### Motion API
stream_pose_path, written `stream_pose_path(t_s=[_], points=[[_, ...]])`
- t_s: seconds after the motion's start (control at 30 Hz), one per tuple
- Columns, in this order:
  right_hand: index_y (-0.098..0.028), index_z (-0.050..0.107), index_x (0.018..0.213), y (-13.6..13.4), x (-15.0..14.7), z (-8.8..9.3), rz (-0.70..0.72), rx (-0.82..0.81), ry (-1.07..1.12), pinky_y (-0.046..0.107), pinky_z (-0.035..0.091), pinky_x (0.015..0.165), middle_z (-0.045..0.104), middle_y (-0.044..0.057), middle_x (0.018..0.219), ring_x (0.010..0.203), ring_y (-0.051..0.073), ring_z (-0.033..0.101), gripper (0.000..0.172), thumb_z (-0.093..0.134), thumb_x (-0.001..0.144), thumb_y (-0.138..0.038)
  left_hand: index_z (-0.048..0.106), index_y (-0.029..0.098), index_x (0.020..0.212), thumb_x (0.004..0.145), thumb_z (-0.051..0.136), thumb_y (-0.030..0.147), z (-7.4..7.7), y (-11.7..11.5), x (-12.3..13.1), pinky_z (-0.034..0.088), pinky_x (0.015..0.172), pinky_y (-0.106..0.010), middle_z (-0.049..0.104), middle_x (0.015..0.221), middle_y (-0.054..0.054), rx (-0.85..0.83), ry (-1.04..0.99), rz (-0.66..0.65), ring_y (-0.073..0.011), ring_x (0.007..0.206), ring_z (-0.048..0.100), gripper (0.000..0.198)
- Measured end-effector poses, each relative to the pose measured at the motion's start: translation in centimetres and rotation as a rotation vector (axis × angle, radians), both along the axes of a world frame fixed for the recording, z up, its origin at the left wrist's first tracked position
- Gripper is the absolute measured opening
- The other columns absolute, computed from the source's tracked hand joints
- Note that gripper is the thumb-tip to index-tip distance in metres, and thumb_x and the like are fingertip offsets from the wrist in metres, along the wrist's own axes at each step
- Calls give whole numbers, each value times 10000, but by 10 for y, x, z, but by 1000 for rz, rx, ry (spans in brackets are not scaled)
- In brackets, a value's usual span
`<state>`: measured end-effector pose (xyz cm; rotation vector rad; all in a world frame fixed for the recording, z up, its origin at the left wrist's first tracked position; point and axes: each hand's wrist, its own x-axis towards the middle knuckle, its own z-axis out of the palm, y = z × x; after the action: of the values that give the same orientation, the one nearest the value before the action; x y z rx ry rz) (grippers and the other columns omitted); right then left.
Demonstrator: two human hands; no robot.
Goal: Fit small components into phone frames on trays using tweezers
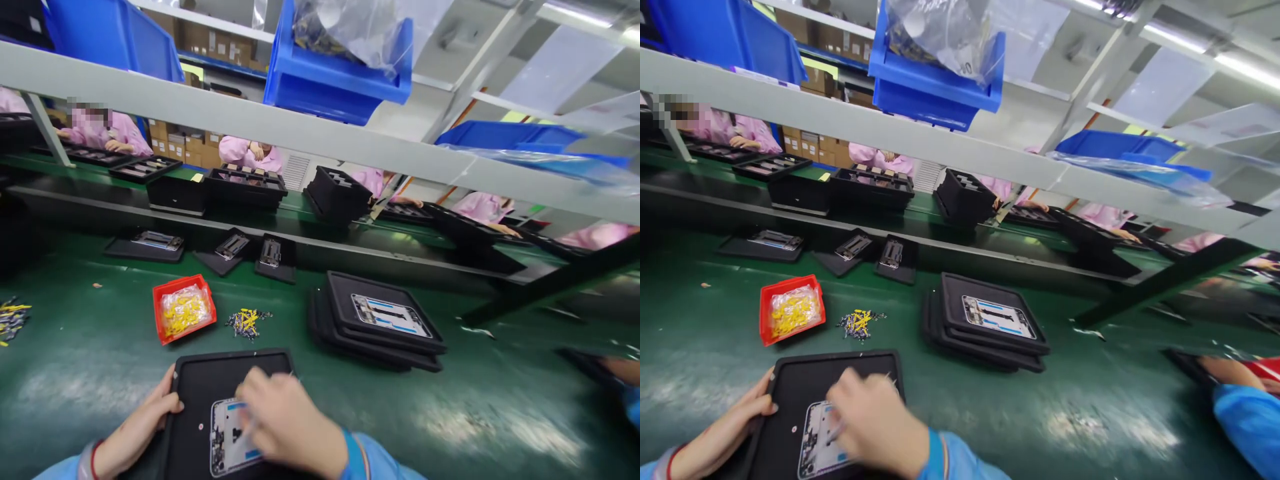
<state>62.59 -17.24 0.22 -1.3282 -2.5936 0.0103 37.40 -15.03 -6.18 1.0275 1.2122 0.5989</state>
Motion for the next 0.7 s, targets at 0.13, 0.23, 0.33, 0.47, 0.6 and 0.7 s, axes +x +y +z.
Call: stream_pose_path(t_s=[0.13,0.23,0.33,0.47,0.6,0.7], points=[[-206,594,807,67,42,6,-506,-412,259,240,411,583,639,-15,741,705,166,615,84,627,772,-137,353,157,1400,715,482,303,2,4,-14,314,1089,-468,401,1451,-91,315,172,-124,-289,1317,392,713],[-185,591,766,101,57,-7,-547,-474,298,228,367,547,583,-37,620,623,155,584,76,636,762,-124,300,137,1435,810,466,314,-2,4,-23,315,1085,-468,341,1482,-127,553,307,-170,-298,1338,356,670],[-188,605,783,114,54,-21,-550,-489,341,222,343,557,583,-44,635,643,153,571,111,679,726,-128,323,183,1434,887,407,325,-6,4,-33,377,1055,-441,388,1459,-106,710,436,-219,-289,1310,403,571],[-197,630,744,120,43,-26,-533,-514,388,216,317,539,577,-46,629,616,140,547,100,724,710,-196,265,311,1452,918,367,307,-8,5,-39,407,1025,-458,438,1428,-45,872,596,-274,-286,1271,442,544],[-196,633,636,123,33,-30,-550,-529,401,225,290,512,604,-11,656,634,162,556,182,779,661,-301,228,332,1458,918,303,226,-15,1,-30,413,1005,-476,445,1391,-65,967,760,-216,-274,1226,469,555],[-199,644,620,124,28,-37,-572,-538,411,224,285,509,623,-1,668,643,170,567,143,775,654,-246,312,301,1434,856,354,187,-17,0,-22,457,954,-435,471,1354,-82,1092,847,-173,-277,1158,508,591]])
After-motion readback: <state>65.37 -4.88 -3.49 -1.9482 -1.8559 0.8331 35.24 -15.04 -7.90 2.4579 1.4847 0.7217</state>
